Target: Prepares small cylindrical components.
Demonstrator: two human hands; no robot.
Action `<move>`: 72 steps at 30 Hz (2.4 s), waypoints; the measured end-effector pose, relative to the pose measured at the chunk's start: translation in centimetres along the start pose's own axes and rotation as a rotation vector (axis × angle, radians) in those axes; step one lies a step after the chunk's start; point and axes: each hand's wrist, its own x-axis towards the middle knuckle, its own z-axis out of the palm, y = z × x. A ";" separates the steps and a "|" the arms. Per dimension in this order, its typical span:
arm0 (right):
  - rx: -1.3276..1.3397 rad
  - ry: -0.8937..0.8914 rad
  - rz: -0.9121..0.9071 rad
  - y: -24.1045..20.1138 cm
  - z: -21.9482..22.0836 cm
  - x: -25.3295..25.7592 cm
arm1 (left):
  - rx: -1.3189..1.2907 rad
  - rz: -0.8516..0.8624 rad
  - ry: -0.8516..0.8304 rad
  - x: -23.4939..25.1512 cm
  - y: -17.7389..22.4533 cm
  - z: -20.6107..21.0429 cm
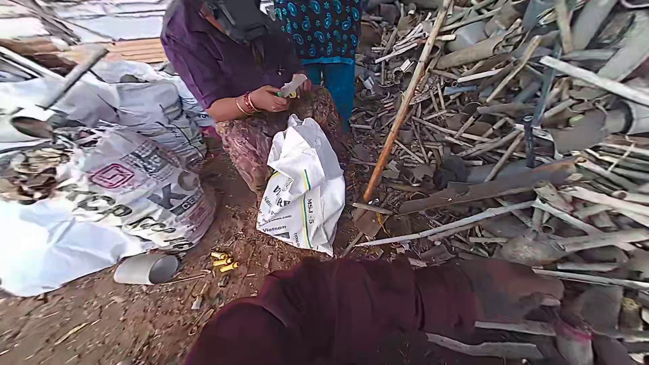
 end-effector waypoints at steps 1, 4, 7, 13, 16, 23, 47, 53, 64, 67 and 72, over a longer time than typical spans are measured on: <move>-0.068 0.073 -0.024 -0.9 0.2 -0.1 | -0.061 0.007 0.057 0.0 -0.3 0.2; -0.295 0.336 -0.136 -1.3 1.0 0.5 | -0.233 -0.147 0.085 0.2 -0.5 0.9; -0.346 0.477 -0.294 -0.4 0.9 1.3 | -0.331 -0.262 -0.097 0.3 0.5 0.5; -0.481 0.574 -0.392 -0.2 -0.2 1.1 | -0.559 -0.109 -0.227 -0.7 1.3 1.3; -0.542 0.588 -0.394 -0.4 -0.4 0.6 | -0.488 -0.080 -0.218 -0.6 1.7 1.4; -0.441 0.574 -0.430 -1.0 -1.0 -0.1 | -0.340 0.264 0.057 -1.0 1.8 3.3; -0.017 0.302 -0.354 -2.8 -5.0 -3.6 | 0.357 -0.177 0.253 1.8 -3.5 -6.5; 0.264 0.181 -0.233 -0.3 -3.9 -3.0 | 0.082 -0.030 -0.117 0.7 0.2 0.2; 0.317 0.093 -0.291 -0.4 -2.9 -3.1 | -0.241 0.179 0.139 -0.6 2.6 2.9; 0.291 0.092 -0.305 -0.3 -3.0 -3.2 | -0.207 0.235 0.167 -0.6 2.3 3.4; 0.228 0.077 -0.304 -0.3 -3.2 -3.1 | 0.010 0.627 0.258 0.2 1.3 2.9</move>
